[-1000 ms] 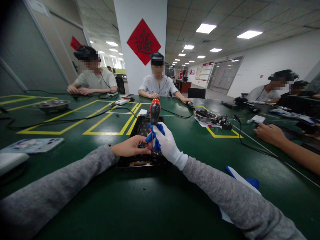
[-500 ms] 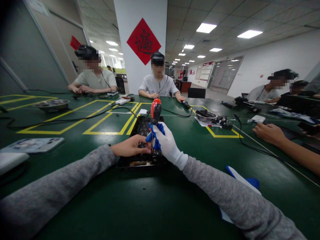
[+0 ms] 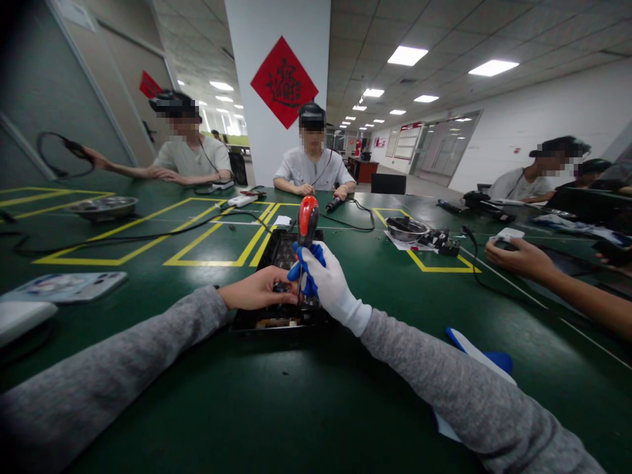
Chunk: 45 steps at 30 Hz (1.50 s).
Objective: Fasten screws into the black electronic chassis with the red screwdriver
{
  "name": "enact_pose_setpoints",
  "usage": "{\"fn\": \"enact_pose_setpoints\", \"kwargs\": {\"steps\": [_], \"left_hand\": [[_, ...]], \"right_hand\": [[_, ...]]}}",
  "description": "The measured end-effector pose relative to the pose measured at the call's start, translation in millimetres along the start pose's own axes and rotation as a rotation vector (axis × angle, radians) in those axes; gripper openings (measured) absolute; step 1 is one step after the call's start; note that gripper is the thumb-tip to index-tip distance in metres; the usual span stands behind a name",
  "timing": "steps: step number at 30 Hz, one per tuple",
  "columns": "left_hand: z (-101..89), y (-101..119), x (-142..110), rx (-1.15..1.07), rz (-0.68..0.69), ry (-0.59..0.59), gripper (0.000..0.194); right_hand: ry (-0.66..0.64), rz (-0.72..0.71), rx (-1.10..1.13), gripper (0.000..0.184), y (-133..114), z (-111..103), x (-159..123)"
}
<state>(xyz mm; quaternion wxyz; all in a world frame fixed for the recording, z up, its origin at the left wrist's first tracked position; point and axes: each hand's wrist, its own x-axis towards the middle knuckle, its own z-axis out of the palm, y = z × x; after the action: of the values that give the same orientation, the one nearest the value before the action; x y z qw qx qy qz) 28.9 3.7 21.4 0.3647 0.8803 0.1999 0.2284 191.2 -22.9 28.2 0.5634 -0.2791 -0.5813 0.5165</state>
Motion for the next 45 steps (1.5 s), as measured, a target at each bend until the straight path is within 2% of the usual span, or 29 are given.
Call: {"fn": "enact_pose_setpoints", "kwargs": {"steps": [5,11,18,24,36,41,43,45], "left_hand": [[-0.8,1.7,-0.1,-0.029,0.038,-0.023,0.021],[0.3,-1.2,0.0,0.043,-0.025,0.016,0.023],[-0.4,0.8,-0.1,-0.045,0.035,-0.026,0.02],[-0.5,0.3,-0.6,0.015,-0.015,-0.001,0.022],[-0.3,2.4,0.3,-0.049,0.041,-0.024,0.02],[-6.0,1.5,-0.1,-0.051,0.039,0.037,0.023],[-10.1,1.2,-0.2,-0.08,0.01,0.102,0.025],[-14.5,0.3,-1.2,-0.114,-0.03,0.216,0.026]], "right_hand": [[-0.001,0.005,0.003,0.028,-0.3,0.1,0.3],[0.013,-0.005,0.001,0.027,-1.8,0.8,-0.6],[-0.011,0.011,-0.023,0.029,1.5,-0.6,0.2],[0.0,-0.002,0.012,0.028,-0.4,0.6,0.3],[0.016,0.01,0.008,0.03,-0.4,0.6,0.5],[0.052,-0.035,-0.017,0.031,-8.1,1.2,1.4],[0.126,-0.115,-0.047,0.033,-12.5,1.0,2.2],[0.218,-0.19,-0.065,0.035,-16.8,-0.3,4.8]]}}
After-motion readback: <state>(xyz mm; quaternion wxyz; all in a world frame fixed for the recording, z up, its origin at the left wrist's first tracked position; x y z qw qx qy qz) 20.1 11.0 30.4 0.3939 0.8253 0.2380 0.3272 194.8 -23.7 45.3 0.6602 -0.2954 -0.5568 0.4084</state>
